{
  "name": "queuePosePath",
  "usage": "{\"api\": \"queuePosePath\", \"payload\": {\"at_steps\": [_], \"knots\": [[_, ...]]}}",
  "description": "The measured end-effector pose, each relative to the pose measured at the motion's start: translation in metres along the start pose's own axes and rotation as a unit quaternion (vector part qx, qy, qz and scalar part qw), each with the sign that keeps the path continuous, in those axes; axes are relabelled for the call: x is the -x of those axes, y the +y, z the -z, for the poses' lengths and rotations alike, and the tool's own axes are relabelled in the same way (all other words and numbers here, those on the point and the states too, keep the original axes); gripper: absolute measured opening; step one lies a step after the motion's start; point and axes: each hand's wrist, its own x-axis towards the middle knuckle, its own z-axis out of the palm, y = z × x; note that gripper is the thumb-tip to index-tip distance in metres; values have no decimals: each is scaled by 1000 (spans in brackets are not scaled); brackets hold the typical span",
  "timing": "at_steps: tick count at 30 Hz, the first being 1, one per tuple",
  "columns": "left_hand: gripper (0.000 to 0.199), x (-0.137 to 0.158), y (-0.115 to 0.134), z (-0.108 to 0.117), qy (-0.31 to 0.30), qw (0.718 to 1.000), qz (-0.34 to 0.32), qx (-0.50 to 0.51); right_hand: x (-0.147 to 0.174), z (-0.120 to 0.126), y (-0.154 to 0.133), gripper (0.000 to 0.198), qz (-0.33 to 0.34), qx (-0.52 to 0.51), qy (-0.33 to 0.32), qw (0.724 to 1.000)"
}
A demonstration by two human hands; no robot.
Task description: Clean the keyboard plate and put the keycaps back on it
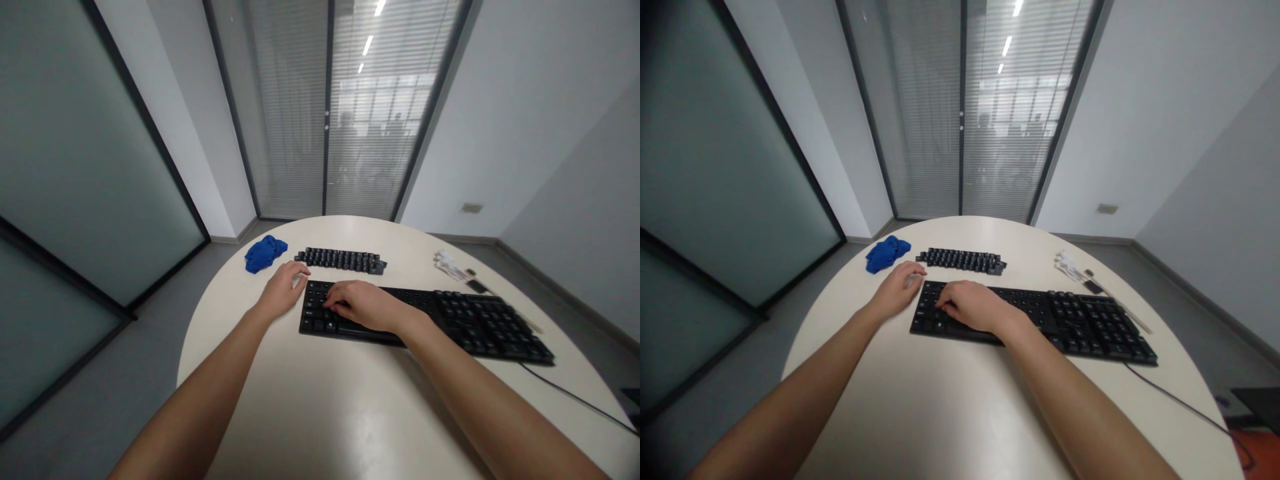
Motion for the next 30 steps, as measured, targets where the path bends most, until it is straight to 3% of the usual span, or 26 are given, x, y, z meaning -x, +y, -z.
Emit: {"api": "queuePosePath", "payload": {"at_steps": [7,13,19,25,30], "knots": [[37,-1,-15,-8,10,999,-10,-45,3,5,-2,25,-40,19,14,999],[56,-3,-18,-16,-73,992,-45,-92,22,18,-13,23,-76,36,37,996],[67,-3,-17,-17,-104,987,-18,-122,57,3,-15,26,-57,49,55,996],[66,-7,-11,-21,-88,977,39,-188,70,-15,-7,29,-33,69,82,994],[50,-16,-6,-23,-71,973,71,-210,67,-18,-4,29,-22,75,95,992]]}}
